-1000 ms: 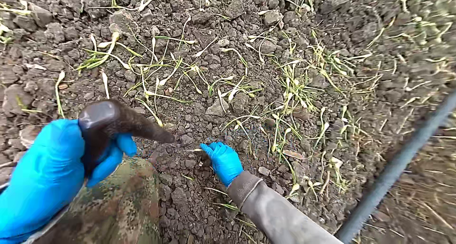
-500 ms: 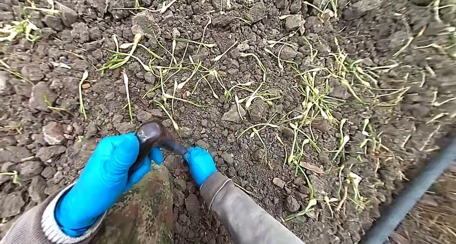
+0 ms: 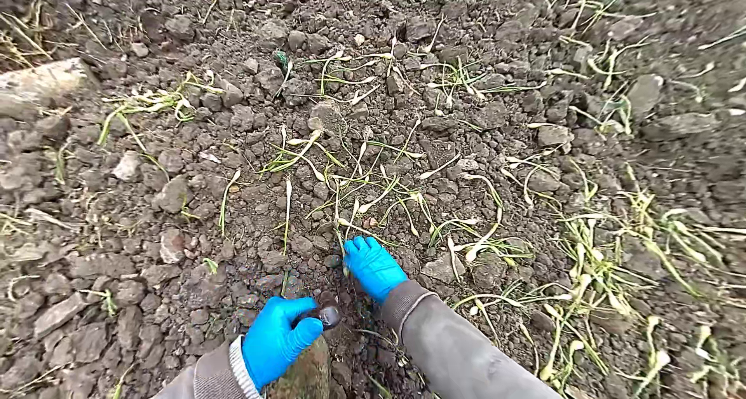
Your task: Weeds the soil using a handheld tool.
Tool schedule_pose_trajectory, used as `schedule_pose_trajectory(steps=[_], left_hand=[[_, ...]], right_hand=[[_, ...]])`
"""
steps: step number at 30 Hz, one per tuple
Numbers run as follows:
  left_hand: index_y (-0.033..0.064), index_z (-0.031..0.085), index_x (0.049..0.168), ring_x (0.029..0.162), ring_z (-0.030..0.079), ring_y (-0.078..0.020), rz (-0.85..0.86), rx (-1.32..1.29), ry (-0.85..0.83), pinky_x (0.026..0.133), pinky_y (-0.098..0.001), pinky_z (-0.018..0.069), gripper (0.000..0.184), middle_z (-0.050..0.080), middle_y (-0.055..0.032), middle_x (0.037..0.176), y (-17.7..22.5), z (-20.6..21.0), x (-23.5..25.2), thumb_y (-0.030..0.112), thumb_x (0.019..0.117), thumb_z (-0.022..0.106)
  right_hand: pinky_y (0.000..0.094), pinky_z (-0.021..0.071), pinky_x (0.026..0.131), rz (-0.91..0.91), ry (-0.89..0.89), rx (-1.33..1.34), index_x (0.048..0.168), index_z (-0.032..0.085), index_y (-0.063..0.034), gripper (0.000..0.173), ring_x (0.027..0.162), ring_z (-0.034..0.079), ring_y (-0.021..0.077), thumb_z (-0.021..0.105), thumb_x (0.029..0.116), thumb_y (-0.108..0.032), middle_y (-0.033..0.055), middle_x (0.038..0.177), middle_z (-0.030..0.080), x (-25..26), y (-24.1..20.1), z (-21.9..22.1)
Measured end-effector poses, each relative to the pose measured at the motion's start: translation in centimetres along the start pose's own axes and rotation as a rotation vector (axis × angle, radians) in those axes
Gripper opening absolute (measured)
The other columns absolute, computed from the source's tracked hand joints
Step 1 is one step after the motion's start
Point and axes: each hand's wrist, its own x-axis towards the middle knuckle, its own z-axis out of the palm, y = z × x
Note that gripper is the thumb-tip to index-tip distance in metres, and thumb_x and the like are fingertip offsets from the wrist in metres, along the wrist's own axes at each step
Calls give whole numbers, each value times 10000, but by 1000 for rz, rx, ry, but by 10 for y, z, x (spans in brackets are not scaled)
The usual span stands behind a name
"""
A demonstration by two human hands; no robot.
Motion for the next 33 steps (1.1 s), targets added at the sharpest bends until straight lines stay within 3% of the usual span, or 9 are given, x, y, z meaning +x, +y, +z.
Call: schedule_pose_trajectory(steps=[4,10,13,15,18,21,25,29,33], left_hand=[[88,661,779,507,481,-34,35,50,-59,472,-244,401,774,515,26,573,-2,-8,4,804,926,405],[46,625,739,504,508,-131,51,103,-159,478,-328,420,845,512,-49,555,-5,-30,5,815,936,333],[22,640,759,537,556,-215,57,165,-328,514,-413,457,846,551,-102,581,-1,-43,8,784,956,329],[16,652,782,588,605,-272,72,235,-465,553,-474,477,766,588,-131,621,8,-43,11,702,985,378],[18,710,892,750,691,-345,8,356,-602,692,-561,531,614,688,-173,770,32,-35,19,587,990,501],[8,724,1015,896,718,-373,-133,450,-572,818,-601,537,589,730,-198,935,52,-23,19,564,969,536],[-63,680,1007,800,681,-324,-316,181,-320,754,-529,542,589,684,-204,854,48,-28,25,478,1037,451],[164,657,841,510,504,16,-302,-278,65,465,-169,425,626,586,96,645,80,-70,43,764,918,492],[219,702,854,538,559,9,-113,-414,-28,511,-171,456,652,601,103,637,153,-116,66,826,868,464]], right_hand=[[567,457,1064,-164,-211,95,1424,574,-75,521,1339,531,418,503,957,145,179,1558,478,-1,11,-3],[561,405,1105,-61,-352,148,1391,541,-44,437,1273,569,432,482,982,97,241,1269,646,12,2,-18],[535,445,1083,134,-126,363,1285,662,-55,342,1213,627,403,504,986,-9,218,1202,700,12,-17,-34],[500,579,900,247,18,554,1281,708,-152,336,1066,699,333,502,1018,-119,157,1246,680,32,-35,-56],[529,599,824,296,-186,640,1529,520,-314,456,1023,718,329,453,1081,-260,93,1556,491,87,-53,-107],[541,572,897,351,-261,659,1401,627,-190,375,1099,697,325,474,1086,-325,84,1464,579,119,-62,-130],[567,591,798,410,21,682,1420,642,-209,397,966,741,349,488,1056,-171,105,1243,721,65,-44,-112],[617,581,657,569,95,729,1386,619,-116,364,786,754,419,499,1050,-187,186,948,767,-30,-31,-72],[587,548,949,776,-133,911,1304,723,-149,326,1137,711,319,552,1041,-235,112,1283,722,-105,-34,-30]])
